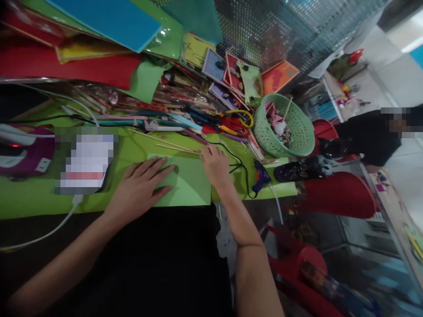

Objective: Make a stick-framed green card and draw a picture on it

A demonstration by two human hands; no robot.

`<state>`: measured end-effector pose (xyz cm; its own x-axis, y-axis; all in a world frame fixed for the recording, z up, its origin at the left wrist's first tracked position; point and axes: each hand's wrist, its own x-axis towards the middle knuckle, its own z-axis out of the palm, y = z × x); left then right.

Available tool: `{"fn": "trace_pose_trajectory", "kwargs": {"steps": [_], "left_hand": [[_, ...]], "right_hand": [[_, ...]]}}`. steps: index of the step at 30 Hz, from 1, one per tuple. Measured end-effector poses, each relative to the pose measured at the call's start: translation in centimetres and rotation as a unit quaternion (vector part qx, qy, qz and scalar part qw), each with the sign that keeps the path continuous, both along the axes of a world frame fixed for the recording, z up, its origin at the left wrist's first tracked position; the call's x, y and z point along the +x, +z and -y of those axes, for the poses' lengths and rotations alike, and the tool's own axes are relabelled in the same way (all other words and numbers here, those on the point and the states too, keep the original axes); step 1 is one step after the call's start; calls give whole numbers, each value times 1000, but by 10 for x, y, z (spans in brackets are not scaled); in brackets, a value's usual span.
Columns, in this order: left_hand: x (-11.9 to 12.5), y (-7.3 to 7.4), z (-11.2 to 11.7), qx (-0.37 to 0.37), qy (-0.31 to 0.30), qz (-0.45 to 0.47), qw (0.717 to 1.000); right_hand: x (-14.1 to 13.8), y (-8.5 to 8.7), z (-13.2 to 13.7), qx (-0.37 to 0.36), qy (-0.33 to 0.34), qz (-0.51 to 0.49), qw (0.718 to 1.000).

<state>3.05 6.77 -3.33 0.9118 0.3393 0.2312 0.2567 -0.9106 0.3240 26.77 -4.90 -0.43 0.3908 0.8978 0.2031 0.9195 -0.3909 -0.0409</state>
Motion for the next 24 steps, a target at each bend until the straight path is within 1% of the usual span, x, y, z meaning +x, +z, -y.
{"fn": "trace_pose_trajectory", "kwargs": {"steps": [2, 3, 5, 7, 9, 10, 12, 13, 15, 17, 18, 20, 21, 22, 23, 24], "left_hand": [[0, -2, 0, -2, -1, 8, 1000], [-1, -3, -1, -5, -1, 12, 1000], [0, -6, -2, -9, 0, 17, 1000], [0, -7, -3, -12, -2, 24, 1000], [1, -6, -6, -23, -3, 35, 999], [2, -4, -7, -37, -1, 42, 998], [2, -1, -10, -93, 21, 53, 994], [1, 1, -11, -142, 45, 66, 987], [0, 5, -10, -260, 97, 110, 955], [-1, 7, -7, -374, 124, 164, 904], [-2, 9, -4, -425, 129, 186, 877], [-4, 12, 0, -497, 133, 214, 830], [-5, 13, 2, -515, 144, 223, 815], [-6, 16, 3, -508, 156, 220, 818], [-8, 18, 3, -472, 167, 210, 840], [-9, 20, 2, -420, 171, 194, 870]], "right_hand": [[-13, 7, 12, 7, 10, -27, 1000], [-21, 10, 21, 3, 28, -47, 999], [-38, 12, 40, -23, 94, -99, 990], [-52, 11, 60, -54, 154, -139, 977], [-60, 6, 78, -73, 170, -156, 970], [-63, 4, 87, -77, 167, -158, 970], [-65, -2, 101, -77, 158, -155, 972], [-65, -4, 106, -69, 155, -150, 974], [-67, -7, 113, -48, 153, -139, 977], [-69, -7, 117, -32, 160, -136, 977], [-70, -6, 118, -24, 160, -139, 977], [-72, -4, 117, 1, 142, -142, 980], [-72, -3, 116, 20, 125, -138, 982], [-72, -2, 115, 40, 104, -131, 985], [-70, -2, 113, 57, 82, -121, 988], [-68, -3, 110, 67, 62, -112, 989]]}}
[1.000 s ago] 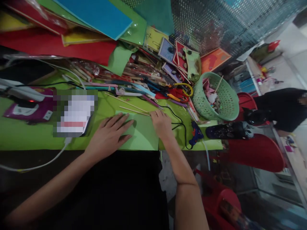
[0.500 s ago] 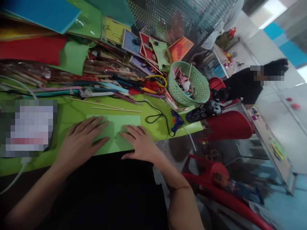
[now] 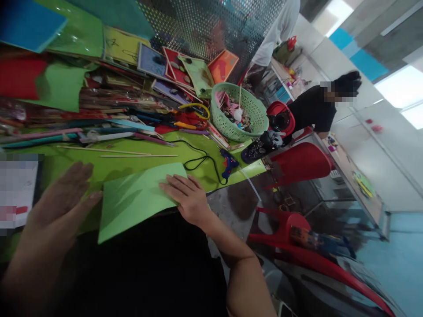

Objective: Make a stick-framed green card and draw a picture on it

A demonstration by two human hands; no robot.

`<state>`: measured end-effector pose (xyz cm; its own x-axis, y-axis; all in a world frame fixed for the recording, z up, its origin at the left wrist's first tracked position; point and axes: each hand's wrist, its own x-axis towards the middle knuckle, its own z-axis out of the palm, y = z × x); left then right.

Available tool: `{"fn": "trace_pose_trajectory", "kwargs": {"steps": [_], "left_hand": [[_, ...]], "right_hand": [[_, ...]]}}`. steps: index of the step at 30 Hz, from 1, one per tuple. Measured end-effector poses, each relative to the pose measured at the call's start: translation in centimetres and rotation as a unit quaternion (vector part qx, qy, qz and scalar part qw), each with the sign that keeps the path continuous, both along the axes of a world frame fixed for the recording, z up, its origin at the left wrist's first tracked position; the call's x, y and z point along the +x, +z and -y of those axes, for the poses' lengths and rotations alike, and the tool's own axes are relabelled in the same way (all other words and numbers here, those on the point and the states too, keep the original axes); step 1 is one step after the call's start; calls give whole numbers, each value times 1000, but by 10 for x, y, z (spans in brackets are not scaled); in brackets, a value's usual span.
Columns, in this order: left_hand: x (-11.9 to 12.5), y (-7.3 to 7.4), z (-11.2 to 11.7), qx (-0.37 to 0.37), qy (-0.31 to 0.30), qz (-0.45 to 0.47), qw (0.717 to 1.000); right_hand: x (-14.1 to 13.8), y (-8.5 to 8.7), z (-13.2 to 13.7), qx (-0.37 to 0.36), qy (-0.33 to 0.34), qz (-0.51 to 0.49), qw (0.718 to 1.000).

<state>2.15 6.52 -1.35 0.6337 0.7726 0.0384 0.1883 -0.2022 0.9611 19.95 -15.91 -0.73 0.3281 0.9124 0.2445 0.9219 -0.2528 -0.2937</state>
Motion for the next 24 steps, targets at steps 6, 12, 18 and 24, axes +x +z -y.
{"fn": "trace_pose_trajectory", "kwargs": {"steps": [6, 12, 18, 24], "left_hand": [[2, -9, -4, 312, -198, -65, 927], [-3, -24, 6, 394, -198, -139, 887], [-14, -22, 7, 396, -188, -135, 888], [-12, -23, 9, 400, -184, -145, 886]], "right_hand": [[16, 2, -9, -79, 14, -29, 996], [42, 21, 38, 131, -160, -124, 971], [94, 0, 78, 249, -453, -145, 843], [114, -9, 68, 230, -490, -213, 813]]}}
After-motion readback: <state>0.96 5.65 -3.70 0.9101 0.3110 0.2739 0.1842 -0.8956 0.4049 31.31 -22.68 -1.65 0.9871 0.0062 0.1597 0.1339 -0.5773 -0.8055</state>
